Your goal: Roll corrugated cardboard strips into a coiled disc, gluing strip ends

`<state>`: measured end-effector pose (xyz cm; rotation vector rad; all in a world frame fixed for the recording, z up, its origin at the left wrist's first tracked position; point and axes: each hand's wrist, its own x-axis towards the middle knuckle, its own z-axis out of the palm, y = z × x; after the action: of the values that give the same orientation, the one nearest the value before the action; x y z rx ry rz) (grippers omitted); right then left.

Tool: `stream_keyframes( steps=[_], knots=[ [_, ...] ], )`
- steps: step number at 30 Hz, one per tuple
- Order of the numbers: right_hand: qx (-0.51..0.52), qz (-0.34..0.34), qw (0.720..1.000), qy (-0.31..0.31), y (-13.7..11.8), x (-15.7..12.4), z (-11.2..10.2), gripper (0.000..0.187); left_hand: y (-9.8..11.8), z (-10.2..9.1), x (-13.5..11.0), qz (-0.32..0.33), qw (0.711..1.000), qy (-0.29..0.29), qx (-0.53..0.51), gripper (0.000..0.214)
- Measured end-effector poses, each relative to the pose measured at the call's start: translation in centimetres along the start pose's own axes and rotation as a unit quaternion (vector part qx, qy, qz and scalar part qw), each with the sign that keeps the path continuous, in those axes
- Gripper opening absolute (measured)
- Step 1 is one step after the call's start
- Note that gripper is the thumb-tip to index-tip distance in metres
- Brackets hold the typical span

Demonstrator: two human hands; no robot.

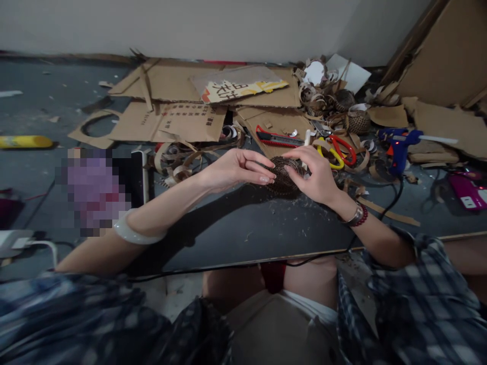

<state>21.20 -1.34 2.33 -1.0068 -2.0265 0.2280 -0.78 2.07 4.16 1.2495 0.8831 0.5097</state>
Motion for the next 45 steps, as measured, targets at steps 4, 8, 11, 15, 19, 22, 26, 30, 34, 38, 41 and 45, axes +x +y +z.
stream_keyframes(
  steps=[4, 8, 11, 15, 19, 22, 26, 30, 34, 38, 41, 45],
  knots=[
    [0.002, 0.000, 1.000, 0.004, 0.4, 0.0, 0.0, 0.016, 0.1, -0.4, 0.2, 0.002, 0.999, 0.015, 0.036, 0.026],
    [-0.010, 0.018, 1.000, 0.000, 0.5, 0.1, -0.2, 0.017, 0.9, -1.2, 0.2, 0.089, 0.991, 0.062, 0.079, 0.018],
    [-0.028, 0.051, 0.998, -0.019, 0.7, 0.1, -0.4, 0.019, 2.0, -2.4, 0.0, 0.151, 0.965, 0.107, 0.187, 0.023],
    [-0.062, 0.057, 0.996, -0.032, 1.3, 0.0, -0.4, 0.019, 3.1, -4.8, -0.5, 0.153, 0.887, 0.195, 0.390, 0.036],
    [-0.114, 0.057, 0.990, -0.069, 1.7, -0.1, -0.2, 0.030, 3.5, -6.3, -1.2, 0.146, 0.785, 0.203, 0.567, 0.061],
    [-0.185, 0.074, 0.975, -0.097, 1.8, -0.3, -0.1, 0.052, 3.6, -6.6, -1.5, 0.133, 0.727, 0.222, 0.635, 0.071],
    [-0.204, 0.087, 0.967, -0.123, 1.9, -0.6, 0.1, 0.045, 3.5, -6.5, -1.5, 0.077, 0.700, 0.274, 0.654, 0.032],
    [-0.122, 0.107, 0.982, -0.092, 2.0, -0.5, 0.4, 0.036, 3.6, -6.1, -1.4, 0.137, 0.721, 0.286, 0.617, 0.062],
    [0.001, 0.167, 0.984, -0.060, 1.5, -0.4, 0.4, 0.036, 3.8, -5.2, -1.4, 0.152, 0.777, 0.288, 0.538, 0.034],
    [0.094, 0.208, 0.973, -0.039, 1.0, -0.3, 0.2, 0.033, 3.6, -4.5, -1.4, 0.176, 0.771, 0.284, 0.543, 0.029],
    [0.128, 0.223, 0.966, -0.036, 1.1, -0.2, 0.2, 0.031, 3.3, -4.4, -1.1, 0.161, 0.772, 0.293, 0.541, 0.036],
    [0.176, 0.231, 0.956, -0.040, 1.2, 0.2, 0.1, 0.033, 2.7, -4.2, -0.5, 0.141, 0.809, 0.259, 0.509, 0.034]
  ],
)
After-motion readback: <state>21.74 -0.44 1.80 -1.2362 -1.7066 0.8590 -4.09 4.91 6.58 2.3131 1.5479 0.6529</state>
